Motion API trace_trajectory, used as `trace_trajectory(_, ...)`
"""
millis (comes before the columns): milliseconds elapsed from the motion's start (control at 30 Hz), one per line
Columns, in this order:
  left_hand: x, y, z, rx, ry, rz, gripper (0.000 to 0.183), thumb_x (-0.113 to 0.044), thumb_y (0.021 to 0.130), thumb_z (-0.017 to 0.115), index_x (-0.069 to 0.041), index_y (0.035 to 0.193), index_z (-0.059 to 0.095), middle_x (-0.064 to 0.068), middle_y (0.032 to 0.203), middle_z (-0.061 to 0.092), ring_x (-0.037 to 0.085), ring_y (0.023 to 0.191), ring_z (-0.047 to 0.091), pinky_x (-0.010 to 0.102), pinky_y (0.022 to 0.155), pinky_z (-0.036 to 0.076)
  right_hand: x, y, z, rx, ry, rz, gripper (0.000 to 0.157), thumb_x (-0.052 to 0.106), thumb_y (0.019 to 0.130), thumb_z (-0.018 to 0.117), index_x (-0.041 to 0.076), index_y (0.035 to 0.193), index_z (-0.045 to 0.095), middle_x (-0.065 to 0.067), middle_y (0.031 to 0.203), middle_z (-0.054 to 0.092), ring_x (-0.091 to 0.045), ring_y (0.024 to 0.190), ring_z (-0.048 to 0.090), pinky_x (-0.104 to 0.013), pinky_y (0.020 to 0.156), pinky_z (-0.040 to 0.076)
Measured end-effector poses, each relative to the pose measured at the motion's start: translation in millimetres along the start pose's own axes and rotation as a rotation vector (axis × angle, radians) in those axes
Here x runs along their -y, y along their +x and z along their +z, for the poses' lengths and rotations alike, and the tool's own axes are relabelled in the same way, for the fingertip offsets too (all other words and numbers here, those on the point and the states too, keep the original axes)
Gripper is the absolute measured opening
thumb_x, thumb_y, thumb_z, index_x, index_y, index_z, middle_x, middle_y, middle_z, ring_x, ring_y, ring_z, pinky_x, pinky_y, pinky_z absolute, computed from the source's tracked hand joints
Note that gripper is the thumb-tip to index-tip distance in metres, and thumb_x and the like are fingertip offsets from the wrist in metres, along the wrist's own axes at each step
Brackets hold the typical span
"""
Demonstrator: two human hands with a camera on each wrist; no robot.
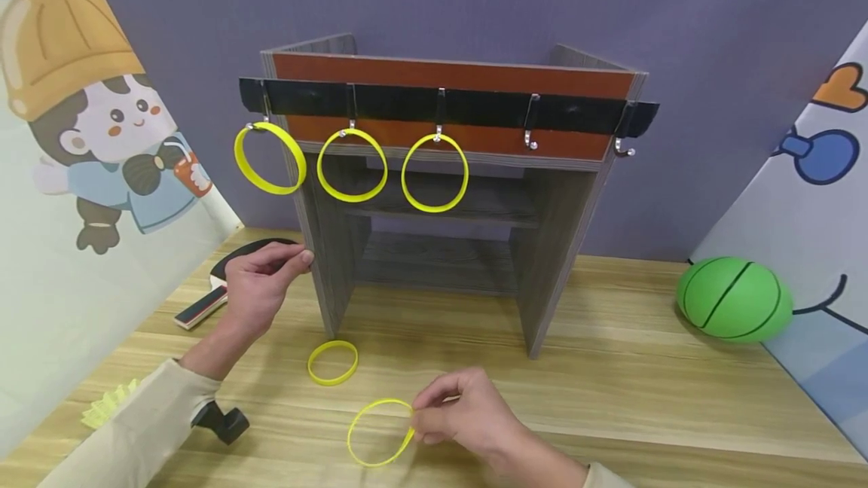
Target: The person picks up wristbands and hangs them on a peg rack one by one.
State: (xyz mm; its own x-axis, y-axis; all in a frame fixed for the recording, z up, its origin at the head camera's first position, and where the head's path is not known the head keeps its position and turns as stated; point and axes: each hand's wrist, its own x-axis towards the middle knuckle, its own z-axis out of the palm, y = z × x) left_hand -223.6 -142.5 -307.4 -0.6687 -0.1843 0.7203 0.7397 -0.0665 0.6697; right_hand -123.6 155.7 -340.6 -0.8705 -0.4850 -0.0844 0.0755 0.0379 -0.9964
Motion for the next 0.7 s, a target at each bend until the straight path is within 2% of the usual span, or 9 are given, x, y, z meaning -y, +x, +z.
trace_trajectory(300,-0.1,-0.7,-0.7,-0.005,-0.045,-0.004,0.015,0.016,0.076,0.07,0.021,0.089,0.064,0.01,0.075,0.066,0.016,0.068,0.065,0.03,0.066,0.058,35,-4,-17.4,-0.1,0.001,-0.056,0.019,-0.001,0.076,0.076,-0.012,0.09,0.067,-0.019,0.082,0.068,-0.029,0.072,0.068,-0.042,0.07,0.058)
trace_trajectory(500,-0.9,-0.8,-0.6,0.0,-0.031,-0.006,0.015,0.015,0.077,0.07,0.021,0.09,0.065,0.01,0.074,0.066,0.016,0.067,0.064,0.03,0.067,0.058,56,-8,-31.3,-0.139,0.041,-0.133,0.009,-0.003,0.079,0.073,-0.001,0.088,0.072,-0.013,0.083,0.07,-0.024,0.075,0.068,-0.038,0.072,0.058)
trace_trajectory(700,0.3,-0.8,-0.5,0.0,-0.015,-0.013,0.014,0.014,0.077,0.071,0.02,0.089,0.066,0.01,0.073,0.065,0.016,0.066,0.064,0.028,0.066,0.058,74,-12,-41.5,-0.231,0.128,-0.206,0.014,-0.008,0.081,0.068,0.004,0.087,0.073,-0.011,0.085,0.069,-0.021,0.075,0.068,-0.034,0.073,0.057)
